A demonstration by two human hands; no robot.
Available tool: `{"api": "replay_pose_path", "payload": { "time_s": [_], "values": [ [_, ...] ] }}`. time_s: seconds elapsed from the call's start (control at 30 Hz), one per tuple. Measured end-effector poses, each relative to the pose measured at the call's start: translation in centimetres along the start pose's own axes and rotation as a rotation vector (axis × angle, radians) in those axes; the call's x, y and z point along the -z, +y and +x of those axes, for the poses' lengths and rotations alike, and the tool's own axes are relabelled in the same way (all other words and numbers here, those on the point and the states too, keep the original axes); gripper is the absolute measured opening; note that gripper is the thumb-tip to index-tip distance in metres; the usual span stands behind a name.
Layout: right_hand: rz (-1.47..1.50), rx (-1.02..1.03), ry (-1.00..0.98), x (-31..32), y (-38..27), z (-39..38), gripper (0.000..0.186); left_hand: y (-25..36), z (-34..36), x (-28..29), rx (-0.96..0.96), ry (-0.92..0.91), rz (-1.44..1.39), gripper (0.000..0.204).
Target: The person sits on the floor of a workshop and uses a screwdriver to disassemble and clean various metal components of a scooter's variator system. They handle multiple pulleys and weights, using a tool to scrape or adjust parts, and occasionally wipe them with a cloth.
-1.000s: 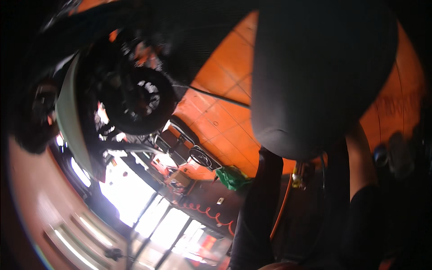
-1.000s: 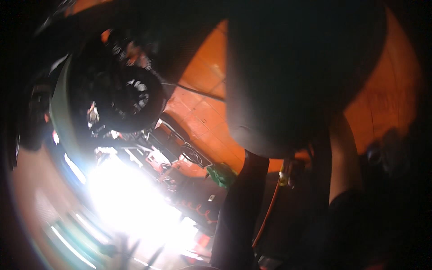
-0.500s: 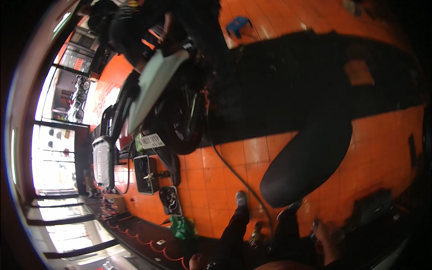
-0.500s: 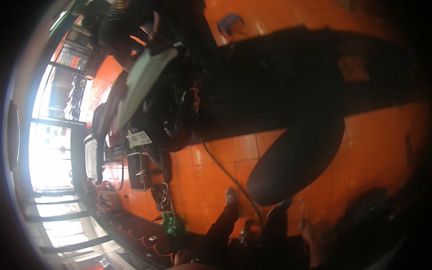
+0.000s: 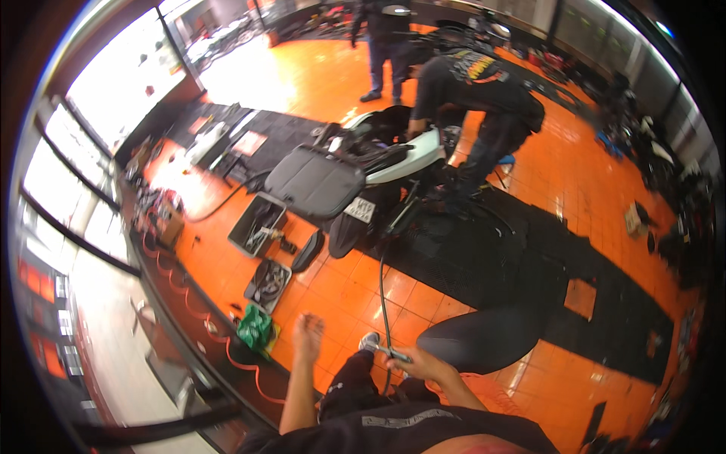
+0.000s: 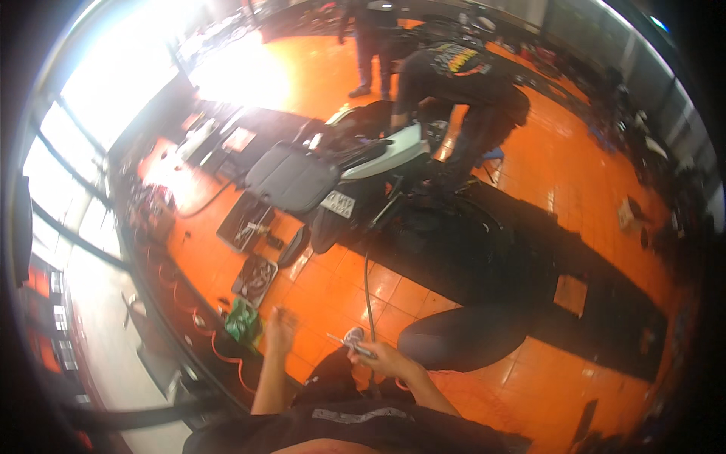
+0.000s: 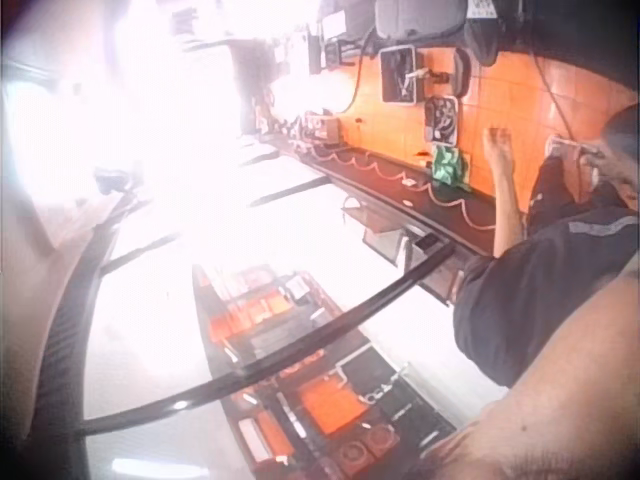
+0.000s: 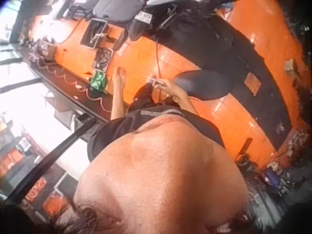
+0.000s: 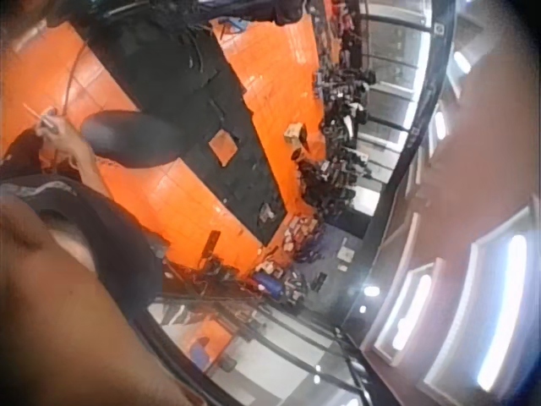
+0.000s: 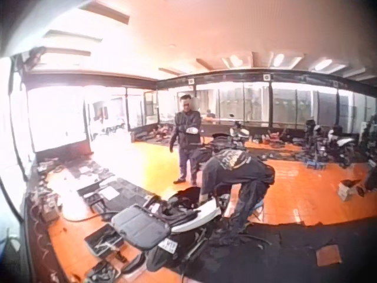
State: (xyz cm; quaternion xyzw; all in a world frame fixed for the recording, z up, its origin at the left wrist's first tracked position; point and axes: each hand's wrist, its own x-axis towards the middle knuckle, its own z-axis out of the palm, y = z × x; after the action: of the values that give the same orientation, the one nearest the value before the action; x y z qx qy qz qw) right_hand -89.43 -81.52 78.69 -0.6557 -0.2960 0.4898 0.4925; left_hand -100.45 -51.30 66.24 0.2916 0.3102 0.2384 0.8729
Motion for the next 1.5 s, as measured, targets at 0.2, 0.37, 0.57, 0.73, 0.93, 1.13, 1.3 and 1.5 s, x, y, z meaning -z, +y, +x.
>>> {"api": "replay_pose_path", "payload": {
  "time_s": [0.2, 0.37, 0.57, 0.73, 0.93, 1.13, 1.3, 1.5],
  "values": [
    [-0.269, 0.046, -0.207, -2.9, -5.6, 5.1, 0.031, 6.8, -1.1, 2.8, -0.173, 0.059, 0.024, 0.021],
    [-0.301, 0.047, -0.299, -5.2, -6.2, 8.2, 0.029, 8.5, -1.4, 7.4, -0.293, 0.485, 0.553, 0.022],
    [-0.399, -0.049, -0.380, -6.3, -13.2, 13.0, 0.024, 12.7, 2.9, 8.4, -0.644, 0.410, 2.018, 0.030],
    [-0.380, -0.133, -0.422, -7.5, -16.5, 19.0, 0.021, 13.0, 4.6, 11.1, -0.538, 0.264, 2.432, 0.040],
    [-0.534, -0.144, -0.406, -10.4, -18.4, 25.4, 0.024, 15.8, 4.0, 12.6, -0.565, 0.116, 2.574, 0.052],
    [-0.635, -0.200, -0.473, -11.3, -20.6, 30.6, 0.026, 18.1, 4.5, 12.7, -0.863, 0.019, 2.283, 0.052],
    [-0.577, -0.203, -0.461, -11.1, -21.3, 34.9, 0.027, 21.6, 7.5, 13.7, -0.897, 0.144, 2.121, 0.040],
    [-0.543, -0.136, -0.462, -9.9, -22.0, 42.3, 0.026, 26.1, 15.0, 14.0, -0.503, 0.437, 1.079, 0.020]
  ]
}}
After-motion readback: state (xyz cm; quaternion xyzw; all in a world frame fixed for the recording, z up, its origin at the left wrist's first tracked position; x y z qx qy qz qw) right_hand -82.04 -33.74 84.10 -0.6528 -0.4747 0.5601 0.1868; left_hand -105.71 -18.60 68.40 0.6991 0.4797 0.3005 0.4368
